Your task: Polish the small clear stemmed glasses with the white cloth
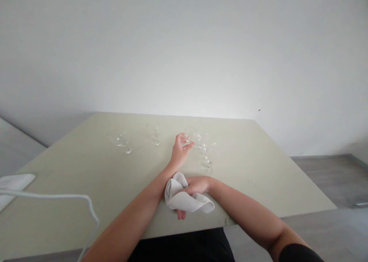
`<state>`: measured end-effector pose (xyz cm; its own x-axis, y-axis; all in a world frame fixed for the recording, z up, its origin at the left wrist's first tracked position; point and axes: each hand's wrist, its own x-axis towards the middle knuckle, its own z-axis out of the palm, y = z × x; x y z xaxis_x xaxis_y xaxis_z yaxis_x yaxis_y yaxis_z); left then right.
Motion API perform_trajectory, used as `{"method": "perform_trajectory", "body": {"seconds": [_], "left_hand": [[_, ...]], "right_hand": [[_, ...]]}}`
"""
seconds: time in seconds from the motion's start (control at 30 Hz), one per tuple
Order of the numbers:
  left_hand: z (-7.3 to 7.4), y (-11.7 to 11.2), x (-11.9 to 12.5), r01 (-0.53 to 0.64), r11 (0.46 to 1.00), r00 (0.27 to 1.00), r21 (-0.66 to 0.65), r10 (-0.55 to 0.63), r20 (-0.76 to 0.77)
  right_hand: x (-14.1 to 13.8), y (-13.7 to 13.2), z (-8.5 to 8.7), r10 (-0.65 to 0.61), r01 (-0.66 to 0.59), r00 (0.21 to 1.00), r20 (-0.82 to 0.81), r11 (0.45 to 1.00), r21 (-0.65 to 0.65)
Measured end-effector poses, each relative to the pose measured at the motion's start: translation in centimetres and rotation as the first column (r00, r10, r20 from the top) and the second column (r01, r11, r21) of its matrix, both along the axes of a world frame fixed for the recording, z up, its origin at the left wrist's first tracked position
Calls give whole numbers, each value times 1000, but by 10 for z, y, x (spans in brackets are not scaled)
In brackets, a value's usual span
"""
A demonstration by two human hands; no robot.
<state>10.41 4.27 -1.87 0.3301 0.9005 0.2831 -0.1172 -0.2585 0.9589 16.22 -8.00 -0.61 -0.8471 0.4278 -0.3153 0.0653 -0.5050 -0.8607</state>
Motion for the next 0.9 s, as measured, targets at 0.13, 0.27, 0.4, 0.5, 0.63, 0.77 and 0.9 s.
{"method": "perform_trajectory", "body": {"seconds": [0.13, 0.27, 0.4, 0.5, 0.63, 0.77, 0.9], "left_hand": [[12, -2, -11, -154, 985, 988, 81, 155, 2], [37, -9, -56, -169, 984, 982, 51, 172, -76], [50, -20, -102, 317, 948, 872, -26, -302, -386], [45, -23, -118, 363, 927, 866, -94, -373, -333], [33, -16, -124, 116, 983, 992, -139, -121, -31], [32, -13, -127, -114, 989, 977, -97, 129, 172], [53, -23, -130, -156, 954, 988, 256, 155, 24]], "right_hand": [[-2, 2, -5, -145, 145, 989, -23, 989, -17], [-6, 8, -11, -651, 645, 759, -6, 751, 139], [-10, 11, -14, -840, 826, 528, -125, 474, 304], [-12, 11, -15, -814, 796, 558, -165, 468, 385], [-13, 12, -14, -848, 807, 474, -238, 309, 503], [-15, 11, -13, -928, 823, 261, -265, 71, 563], [-16, 0, -5, -915, 679, 184, -358, -145, 720]]}}
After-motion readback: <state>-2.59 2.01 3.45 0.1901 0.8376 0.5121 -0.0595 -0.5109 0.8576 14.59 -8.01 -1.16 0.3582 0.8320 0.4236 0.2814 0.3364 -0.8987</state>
